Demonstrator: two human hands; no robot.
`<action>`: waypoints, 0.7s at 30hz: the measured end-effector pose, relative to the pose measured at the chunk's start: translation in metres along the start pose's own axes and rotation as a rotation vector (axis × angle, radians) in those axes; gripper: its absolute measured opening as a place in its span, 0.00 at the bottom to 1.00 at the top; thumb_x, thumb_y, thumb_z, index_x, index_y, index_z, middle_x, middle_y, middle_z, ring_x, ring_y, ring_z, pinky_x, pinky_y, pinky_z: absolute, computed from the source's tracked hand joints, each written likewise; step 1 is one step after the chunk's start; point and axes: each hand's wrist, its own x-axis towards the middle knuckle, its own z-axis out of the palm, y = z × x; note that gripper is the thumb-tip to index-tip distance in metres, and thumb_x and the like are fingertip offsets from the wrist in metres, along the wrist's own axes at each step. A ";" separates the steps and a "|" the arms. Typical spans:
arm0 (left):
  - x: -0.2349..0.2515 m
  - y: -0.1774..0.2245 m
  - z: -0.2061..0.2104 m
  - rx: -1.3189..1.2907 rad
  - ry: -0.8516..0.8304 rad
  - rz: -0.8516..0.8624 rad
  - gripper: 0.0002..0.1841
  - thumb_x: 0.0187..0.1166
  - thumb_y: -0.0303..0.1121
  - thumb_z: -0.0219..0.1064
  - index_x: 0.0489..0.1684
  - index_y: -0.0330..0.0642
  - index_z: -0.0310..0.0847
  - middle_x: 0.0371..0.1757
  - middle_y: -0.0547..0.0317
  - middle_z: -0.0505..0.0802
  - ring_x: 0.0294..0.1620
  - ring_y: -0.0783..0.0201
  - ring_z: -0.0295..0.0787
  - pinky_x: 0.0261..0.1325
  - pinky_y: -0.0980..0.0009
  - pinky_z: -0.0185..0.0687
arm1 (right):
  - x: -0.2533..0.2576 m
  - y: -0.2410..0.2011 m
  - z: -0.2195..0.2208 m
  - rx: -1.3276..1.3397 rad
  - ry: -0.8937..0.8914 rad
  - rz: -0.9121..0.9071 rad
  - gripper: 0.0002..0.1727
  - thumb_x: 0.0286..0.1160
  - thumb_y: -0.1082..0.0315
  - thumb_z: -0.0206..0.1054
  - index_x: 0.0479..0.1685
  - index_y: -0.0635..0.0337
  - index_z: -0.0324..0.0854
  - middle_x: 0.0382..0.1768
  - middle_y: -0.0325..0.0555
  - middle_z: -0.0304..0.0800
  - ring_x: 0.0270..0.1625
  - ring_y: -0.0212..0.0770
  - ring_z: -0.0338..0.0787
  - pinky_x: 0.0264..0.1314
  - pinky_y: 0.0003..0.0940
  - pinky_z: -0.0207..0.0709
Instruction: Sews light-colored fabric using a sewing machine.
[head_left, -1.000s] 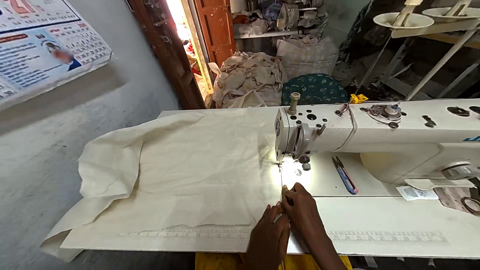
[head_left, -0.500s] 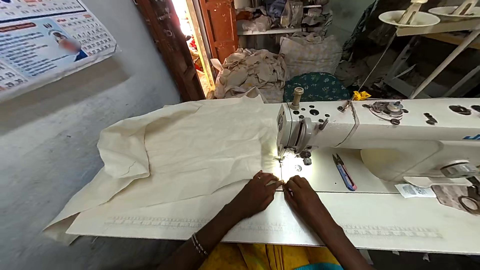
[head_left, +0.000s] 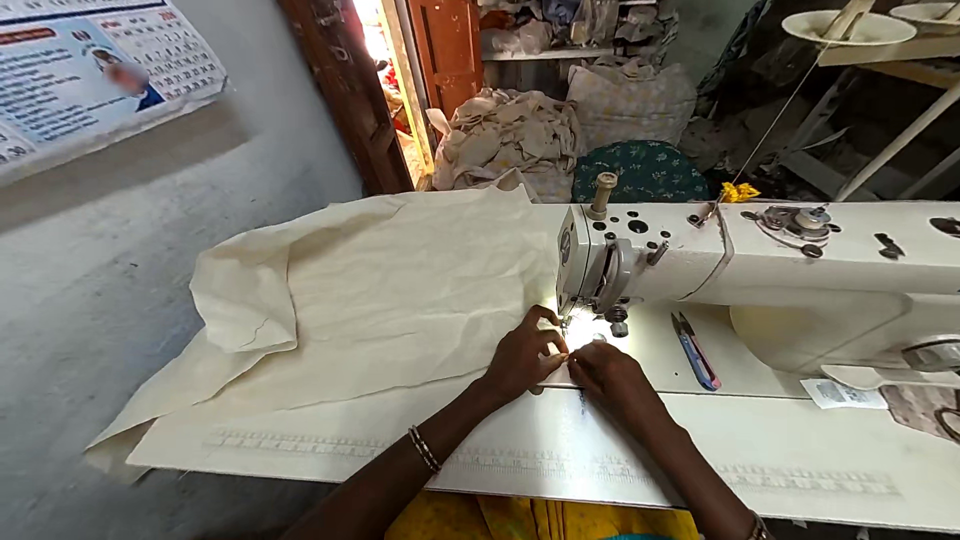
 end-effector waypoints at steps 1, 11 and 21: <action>-0.004 -0.005 0.003 0.069 0.040 0.122 0.06 0.75 0.35 0.74 0.36 0.43 0.94 0.63 0.50 0.89 0.32 0.66 0.89 0.36 0.65 0.89 | -0.002 0.001 0.002 -0.040 0.007 -0.053 0.06 0.72 0.69 0.69 0.35 0.61 0.91 0.31 0.46 0.88 0.36 0.44 0.92 0.41 0.38 0.89; 0.024 0.011 -0.014 0.067 -0.178 -0.235 0.12 0.75 0.39 0.76 0.36 0.36 0.92 0.58 0.48 0.87 0.41 0.56 0.88 0.46 0.55 0.86 | 0.006 0.004 0.012 -0.019 0.100 0.060 0.06 0.73 0.69 0.68 0.36 0.61 0.89 0.29 0.47 0.88 0.33 0.46 0.92 0.38 0.40 0.88; 0.035 0.018 -0.022 -0.068 -0.122 -0.420 0.08 0.73 0.30 0.77 0.29 0.34 0.89 0.53 0.43 0.87 0.49 0.51 0.85 0.51 0.53 0.80 | 0.002 -0.028 0.024 -0.170 0.087 0.224 0.10 0.73 0.77 0.68 0.49 0.69 0.90 0.39 0.57 0.86 0.43 0.58 0.89 0.43 0.51 0.85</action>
